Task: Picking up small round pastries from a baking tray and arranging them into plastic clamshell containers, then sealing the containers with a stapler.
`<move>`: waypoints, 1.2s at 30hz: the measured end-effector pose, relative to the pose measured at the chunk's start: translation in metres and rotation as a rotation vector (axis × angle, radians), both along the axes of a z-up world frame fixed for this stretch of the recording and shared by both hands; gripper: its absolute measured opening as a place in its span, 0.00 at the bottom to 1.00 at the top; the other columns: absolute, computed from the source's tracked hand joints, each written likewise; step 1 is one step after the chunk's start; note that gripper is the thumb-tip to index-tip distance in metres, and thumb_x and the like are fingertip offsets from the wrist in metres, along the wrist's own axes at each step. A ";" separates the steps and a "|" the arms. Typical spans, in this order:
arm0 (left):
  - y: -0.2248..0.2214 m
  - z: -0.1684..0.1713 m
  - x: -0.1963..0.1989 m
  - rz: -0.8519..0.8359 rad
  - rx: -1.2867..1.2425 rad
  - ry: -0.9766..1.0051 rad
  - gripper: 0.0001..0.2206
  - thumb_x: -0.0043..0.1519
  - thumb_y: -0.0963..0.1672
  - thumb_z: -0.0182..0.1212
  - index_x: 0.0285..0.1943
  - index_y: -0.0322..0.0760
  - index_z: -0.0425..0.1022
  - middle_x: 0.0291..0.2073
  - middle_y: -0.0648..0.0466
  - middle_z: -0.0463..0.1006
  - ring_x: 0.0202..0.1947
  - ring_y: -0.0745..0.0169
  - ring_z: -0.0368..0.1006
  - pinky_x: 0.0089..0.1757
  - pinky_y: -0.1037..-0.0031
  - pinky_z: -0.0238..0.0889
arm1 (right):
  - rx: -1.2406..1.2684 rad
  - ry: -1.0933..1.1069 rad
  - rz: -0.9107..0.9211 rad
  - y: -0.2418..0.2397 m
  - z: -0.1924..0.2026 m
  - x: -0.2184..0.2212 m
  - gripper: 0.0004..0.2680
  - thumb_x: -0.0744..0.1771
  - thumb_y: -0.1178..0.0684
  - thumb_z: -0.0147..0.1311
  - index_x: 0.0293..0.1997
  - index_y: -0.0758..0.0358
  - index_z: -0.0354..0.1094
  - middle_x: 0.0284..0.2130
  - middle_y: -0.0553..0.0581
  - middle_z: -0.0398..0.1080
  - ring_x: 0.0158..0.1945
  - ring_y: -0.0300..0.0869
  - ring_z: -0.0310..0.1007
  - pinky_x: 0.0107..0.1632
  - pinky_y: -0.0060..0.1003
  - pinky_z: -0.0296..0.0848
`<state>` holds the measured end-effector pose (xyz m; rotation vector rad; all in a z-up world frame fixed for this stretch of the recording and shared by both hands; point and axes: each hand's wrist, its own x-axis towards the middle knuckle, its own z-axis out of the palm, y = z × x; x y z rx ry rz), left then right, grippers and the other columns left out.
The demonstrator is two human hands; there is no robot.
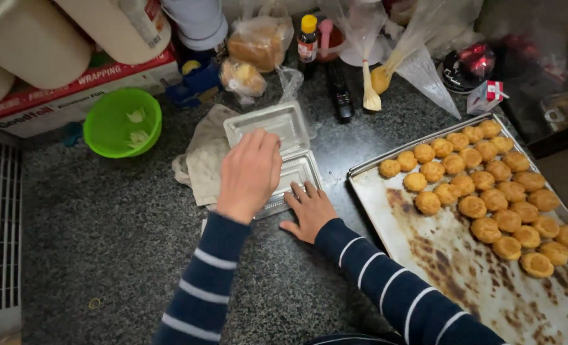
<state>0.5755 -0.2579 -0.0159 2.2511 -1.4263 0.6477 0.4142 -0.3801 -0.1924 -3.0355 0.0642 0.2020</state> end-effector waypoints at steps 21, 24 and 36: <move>0.133 -0.129 -0.253 -0.510 0.466 0.478 0.13 0.76 0.51 0.67 0.55 0.39 0.76 0.46 0.47 0.72 0.46 0.44 0.69 0.45 0.56 0.62 | 0.101 -0.440 -0.735 -0.165 0.033 -0.228 0.20 0.73 0.42 0.58 0.72 0.64 0.71 0.46 0.68 0.64 0.51 0.64 0.67 0.52 0.56 0.68; 0.083 -0.105 -0.230 -0.437 0.224 0.405 0.12 0.73 0.50 0.67 0.55 0.39 0.80 0.44 0.47 0.76 0.45 0.43 0.72 0.45 0.55 0.65 | 0.083 -0.308 -0.755 -0.181 0.030 -0.221 0.23 0.72 0.39 0.59 0.74 0.60 0.69 0.48 0.68 0.63 0.51 0.64 0.67 0.49 0.58 0.70; -0.228 -0.134 -0.187 -0.334 0.186 0.345 0.20 0.62 0.47 0.73 0.63 0.39 0.82 0.52 0.47 0.77 0.57 0.45 0.71 0.50 0.57 0.68 | 0.213 -0.079 -0.847 -0.171 0.043 -0.225 0.22 0.66 0.37 0.65 0.64 0.52 0.64 0.54 0.61 0.70 0.57 0.61 0.80 0.56 0.55 0.82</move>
